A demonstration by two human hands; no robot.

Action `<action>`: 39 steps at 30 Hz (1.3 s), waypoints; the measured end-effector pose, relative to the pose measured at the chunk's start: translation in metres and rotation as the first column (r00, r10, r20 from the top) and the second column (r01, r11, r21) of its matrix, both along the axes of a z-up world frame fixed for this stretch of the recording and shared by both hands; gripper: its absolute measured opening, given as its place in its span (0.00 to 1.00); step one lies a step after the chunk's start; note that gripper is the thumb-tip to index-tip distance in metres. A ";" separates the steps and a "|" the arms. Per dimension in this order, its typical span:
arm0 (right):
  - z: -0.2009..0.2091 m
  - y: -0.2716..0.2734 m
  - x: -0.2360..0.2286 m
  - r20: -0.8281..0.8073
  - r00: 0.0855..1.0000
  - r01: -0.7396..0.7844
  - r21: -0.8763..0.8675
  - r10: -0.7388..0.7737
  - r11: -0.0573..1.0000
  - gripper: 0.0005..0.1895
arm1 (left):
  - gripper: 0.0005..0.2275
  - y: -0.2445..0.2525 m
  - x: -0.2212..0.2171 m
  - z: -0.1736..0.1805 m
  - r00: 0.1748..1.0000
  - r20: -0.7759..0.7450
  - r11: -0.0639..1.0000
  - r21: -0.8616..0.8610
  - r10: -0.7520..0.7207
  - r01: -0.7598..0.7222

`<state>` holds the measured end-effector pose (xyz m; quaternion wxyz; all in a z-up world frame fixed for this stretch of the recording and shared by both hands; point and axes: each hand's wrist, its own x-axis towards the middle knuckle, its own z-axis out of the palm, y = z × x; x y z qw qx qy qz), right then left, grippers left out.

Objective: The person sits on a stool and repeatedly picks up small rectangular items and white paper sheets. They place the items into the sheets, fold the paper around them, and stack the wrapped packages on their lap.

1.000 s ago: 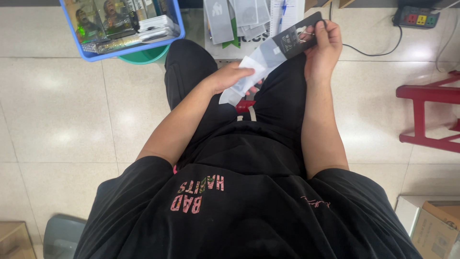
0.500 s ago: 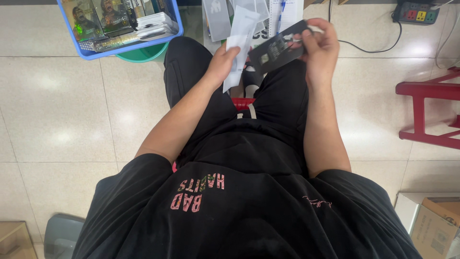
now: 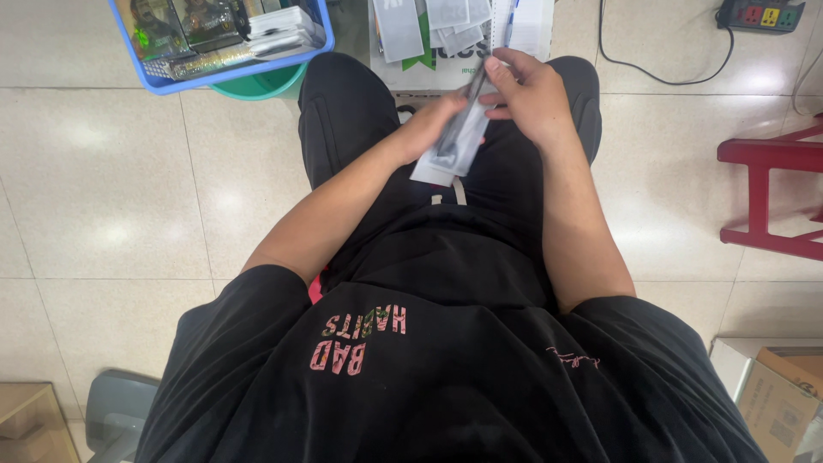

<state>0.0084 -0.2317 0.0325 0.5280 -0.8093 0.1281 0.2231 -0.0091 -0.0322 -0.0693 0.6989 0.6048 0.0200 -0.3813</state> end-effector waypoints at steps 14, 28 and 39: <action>-0.028 0.005 -0.016 0.388 0.689 -0.346 -0.566 0.612 0.749 0.38 | 0.50 0.005 0.003 0.065 0.884 -0.372 0.949 -0.023 0.283 -0.314; -0.037 0.055 -0.078 0.322 0.427 -0.530 -0.668 0.845 0.523 0.55 | 0.32 0.016 0.013 0.048 0.593 -0.455 0.588 -0.171 0.665 -0.791; -0.046 0.058 -0.076 0.307 0.520 -0.398 -0.739 0.797 0.544 0.56 | 0.42 0.028 0.019 0.050 0.454 -0.478 0.384 -0.242 0.752 -0.891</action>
